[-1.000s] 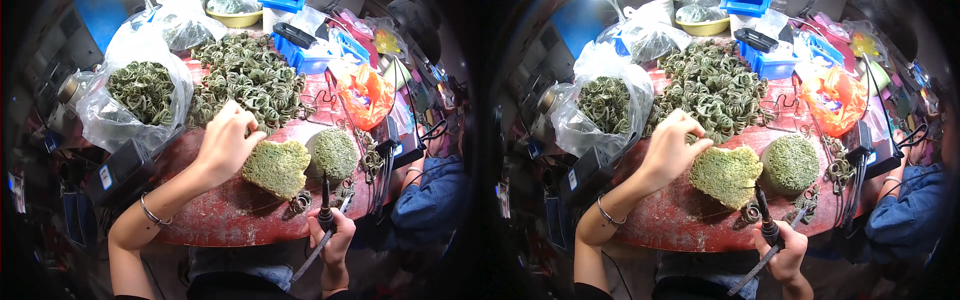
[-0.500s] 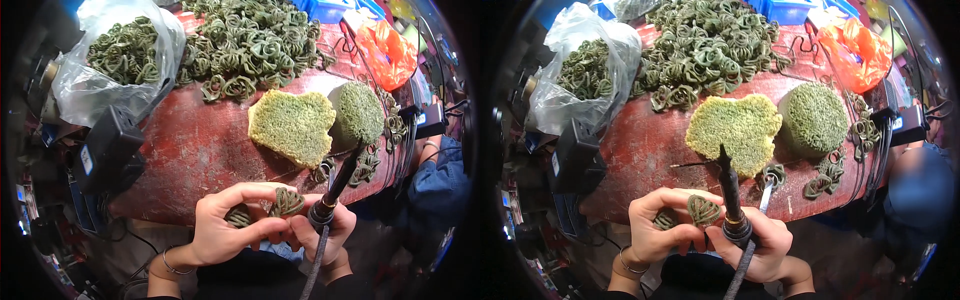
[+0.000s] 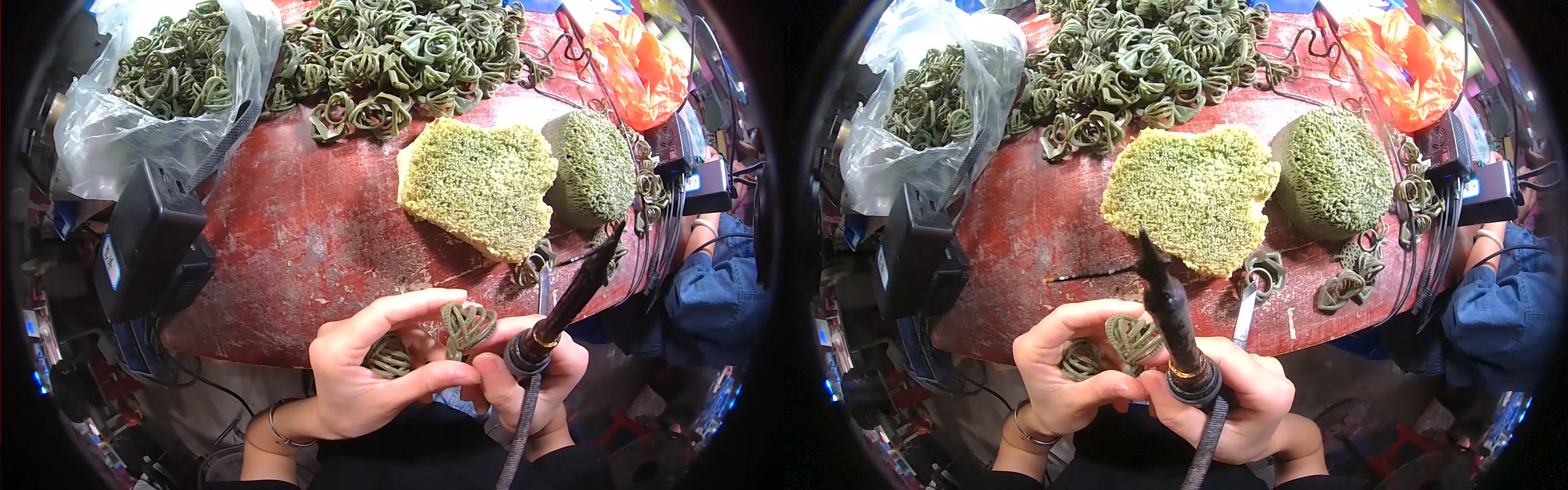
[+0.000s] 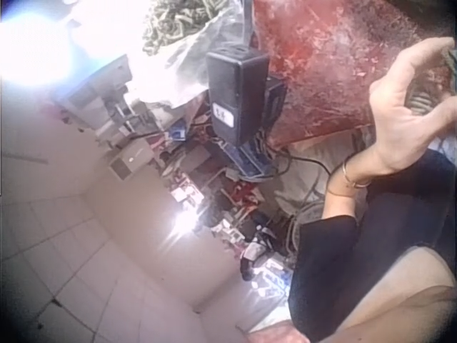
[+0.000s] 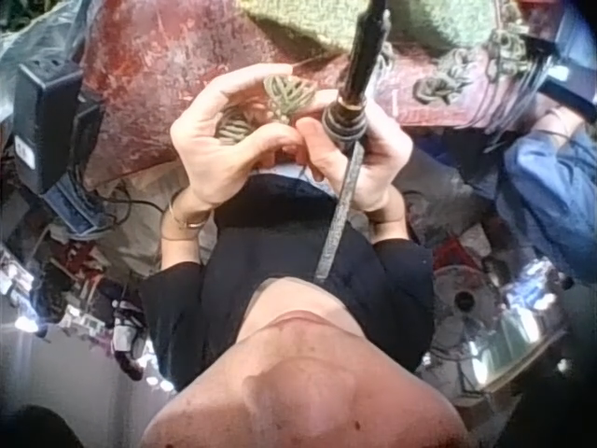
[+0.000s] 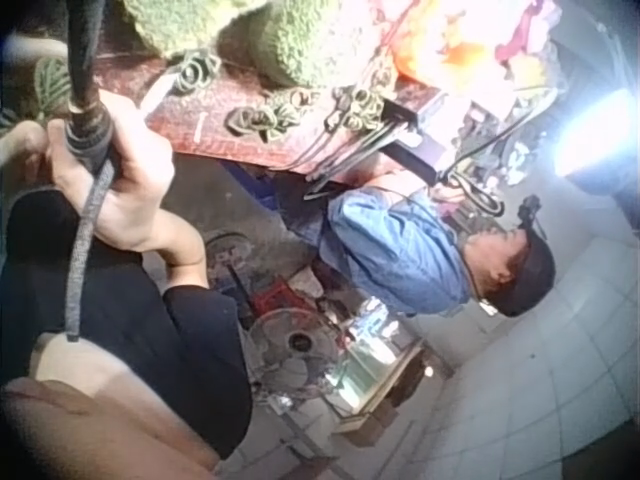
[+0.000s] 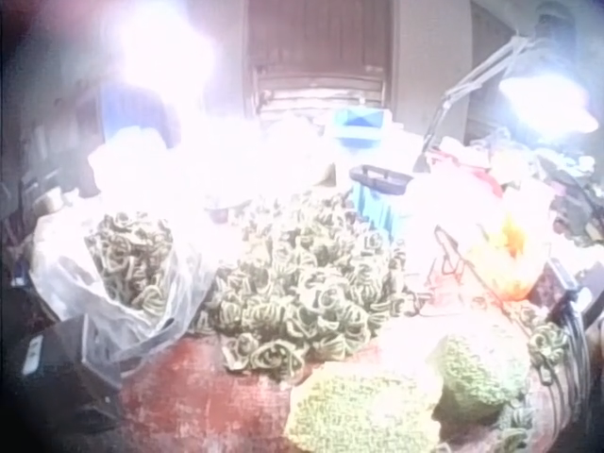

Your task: Using a heated tool to bond or shape small green decorative plastic rings at a workbench.

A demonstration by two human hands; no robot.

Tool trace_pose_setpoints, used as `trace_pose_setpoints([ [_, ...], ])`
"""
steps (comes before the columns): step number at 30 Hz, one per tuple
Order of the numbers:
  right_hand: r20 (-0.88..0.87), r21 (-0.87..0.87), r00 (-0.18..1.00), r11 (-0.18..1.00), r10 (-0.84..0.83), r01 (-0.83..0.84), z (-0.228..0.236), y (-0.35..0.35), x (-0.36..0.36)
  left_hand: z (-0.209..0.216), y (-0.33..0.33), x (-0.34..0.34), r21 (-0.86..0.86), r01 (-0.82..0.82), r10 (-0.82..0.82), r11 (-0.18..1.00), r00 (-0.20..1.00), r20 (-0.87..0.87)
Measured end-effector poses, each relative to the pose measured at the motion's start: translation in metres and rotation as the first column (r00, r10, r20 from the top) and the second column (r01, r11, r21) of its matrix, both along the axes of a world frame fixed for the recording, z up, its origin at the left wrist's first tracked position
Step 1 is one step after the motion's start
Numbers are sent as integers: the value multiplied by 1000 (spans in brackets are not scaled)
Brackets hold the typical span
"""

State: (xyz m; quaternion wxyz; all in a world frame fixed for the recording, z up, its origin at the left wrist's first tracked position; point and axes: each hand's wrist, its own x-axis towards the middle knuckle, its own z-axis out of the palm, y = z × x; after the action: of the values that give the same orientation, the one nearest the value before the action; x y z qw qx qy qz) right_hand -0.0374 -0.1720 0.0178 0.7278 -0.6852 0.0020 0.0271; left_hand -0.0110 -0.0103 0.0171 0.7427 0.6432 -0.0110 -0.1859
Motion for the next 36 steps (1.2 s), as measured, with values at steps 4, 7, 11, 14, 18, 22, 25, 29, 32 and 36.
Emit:
trace_pose_setpoints([
  [4,-14,-150,1000,989,-1,-1,1,-2,0,-1,0,0,42,-53,52,998,998,34],
  [7,33,-308,999,951,-4,14,5,-6,1,0,2,0,127,-66,53,990,993,103],
  [11,157,-596,982,803,109,6,-10,-20,-6,-10,6,1,167,-171,142,971,975,174],
  [14,147,-693,979,721,142,0,-15,-26,-12,-14,10,2,281,-202,148,938,968,203],
  [18,179,-765,972,643,153,40,-13,-25,-9,-20,11,4,273,-227,125,935,930,345],
  [22,188,-765,971,642,146,51,-13,-24,-11,-14,9,5,303,-235,127,924,934,335],
  [25,175,-800,975,597,138,59,-17,-23,-10,-19,9,6,339,-239,98,910,918,384],
  [29,192,-812,970,579,150,71,-16,-22,-12,-15,6,3,346,-248,128,905,934,333],
  [32,184,-830,968,554,168,61,-14,-21,-11,-16,6,3,345,-253,132,904,932,338],
  [36,200,-817,965,572,172,67,-15,-21,-9,-16,6,5,360,-262,134,895,929,345],
])
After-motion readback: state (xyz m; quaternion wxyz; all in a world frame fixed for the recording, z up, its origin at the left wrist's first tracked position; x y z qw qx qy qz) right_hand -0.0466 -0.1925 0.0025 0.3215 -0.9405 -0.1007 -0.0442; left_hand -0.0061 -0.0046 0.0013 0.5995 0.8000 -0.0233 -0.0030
